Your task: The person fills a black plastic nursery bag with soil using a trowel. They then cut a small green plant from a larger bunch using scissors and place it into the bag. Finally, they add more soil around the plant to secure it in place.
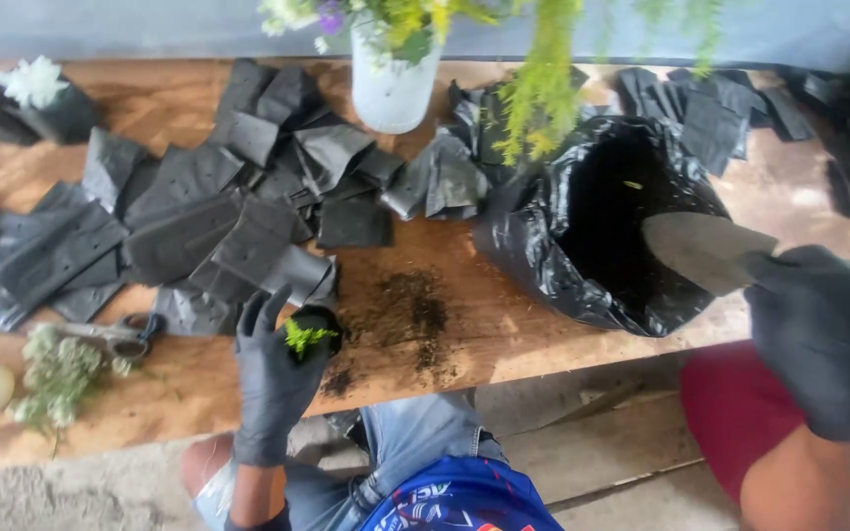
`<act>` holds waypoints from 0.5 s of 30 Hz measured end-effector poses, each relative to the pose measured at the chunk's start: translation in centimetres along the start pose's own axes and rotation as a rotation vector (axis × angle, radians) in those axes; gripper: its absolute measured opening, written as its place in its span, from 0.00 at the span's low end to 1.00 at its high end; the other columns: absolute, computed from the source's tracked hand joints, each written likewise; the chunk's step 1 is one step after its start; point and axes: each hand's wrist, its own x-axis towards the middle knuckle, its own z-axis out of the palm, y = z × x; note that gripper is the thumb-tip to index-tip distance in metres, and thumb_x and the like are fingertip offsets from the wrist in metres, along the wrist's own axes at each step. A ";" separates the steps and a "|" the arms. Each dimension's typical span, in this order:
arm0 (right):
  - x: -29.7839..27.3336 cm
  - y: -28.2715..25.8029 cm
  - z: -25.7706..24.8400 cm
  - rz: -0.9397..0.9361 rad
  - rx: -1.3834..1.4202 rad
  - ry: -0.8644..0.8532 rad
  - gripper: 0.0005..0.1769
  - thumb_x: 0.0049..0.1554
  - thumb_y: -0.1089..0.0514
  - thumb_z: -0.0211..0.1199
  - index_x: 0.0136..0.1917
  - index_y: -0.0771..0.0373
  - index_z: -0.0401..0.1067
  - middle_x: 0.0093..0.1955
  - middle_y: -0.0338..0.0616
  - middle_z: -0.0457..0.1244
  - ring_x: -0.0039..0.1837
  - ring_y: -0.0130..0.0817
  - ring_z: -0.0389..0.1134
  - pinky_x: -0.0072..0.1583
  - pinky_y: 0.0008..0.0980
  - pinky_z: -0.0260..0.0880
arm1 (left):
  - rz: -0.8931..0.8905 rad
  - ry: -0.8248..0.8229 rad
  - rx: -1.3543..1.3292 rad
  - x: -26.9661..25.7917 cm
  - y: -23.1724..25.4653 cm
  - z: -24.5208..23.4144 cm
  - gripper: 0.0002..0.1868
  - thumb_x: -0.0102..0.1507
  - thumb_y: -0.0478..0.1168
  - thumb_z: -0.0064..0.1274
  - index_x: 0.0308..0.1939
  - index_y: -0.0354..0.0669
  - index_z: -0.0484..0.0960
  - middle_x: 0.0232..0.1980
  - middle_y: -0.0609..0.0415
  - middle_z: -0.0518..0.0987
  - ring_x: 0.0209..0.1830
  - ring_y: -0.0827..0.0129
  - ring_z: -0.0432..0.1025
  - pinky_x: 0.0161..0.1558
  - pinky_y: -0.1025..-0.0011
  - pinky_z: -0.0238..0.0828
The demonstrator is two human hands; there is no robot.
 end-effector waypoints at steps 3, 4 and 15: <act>2.0 4.8 2.6 0.398 0.789 -0.245 0.12 0.72 0.56 0.56 0.48 0.49 0.77 0.40 0.34 0.68 0.42 0.27 0.69 0.48 0.30 0.70 | -0.008 0.005 -0.058 -0.5 -0.2 -0.2 0.39 0.51 0.41 0.66 0.67 0.41 0.74 0.66 0.42 0.75 0.73 0.44 0.58 0.68 0.48 0.59; 3.2 5.8 3.8 0.340 1.642 -0.512 0.14 0.69 0.51 0.53 0.42 0.40 0.75 0.42 0.25 0.69 0.44 0.25 0.71 0.44 0.27 0.71 | 0.063 0.022 -0.077 -0.6 -0.6 -0.1 0.23 0.53 0.40 0.65 0.53 0.50 0.81 0.68 0.50 0.74 0.74 0.46 0.58 0.70 0.49 0.57; 12.8 7.1 0.5 0.333 3.074 -1.091 0.15 0.63 0.50 0.52 0.56 0.46 0.79 0.55 0.37 0.72 0.57 0.52 0.73 0.48 0.49 0.73 | 0.096 0.052 -0.220 -1.7 -2.2 0.9 0.14 0.53 0.33 0.68 0.40 0.55 0.90 0.74 0.61 0.69 0.79 0.50 0.54 0.75 0.49 0.52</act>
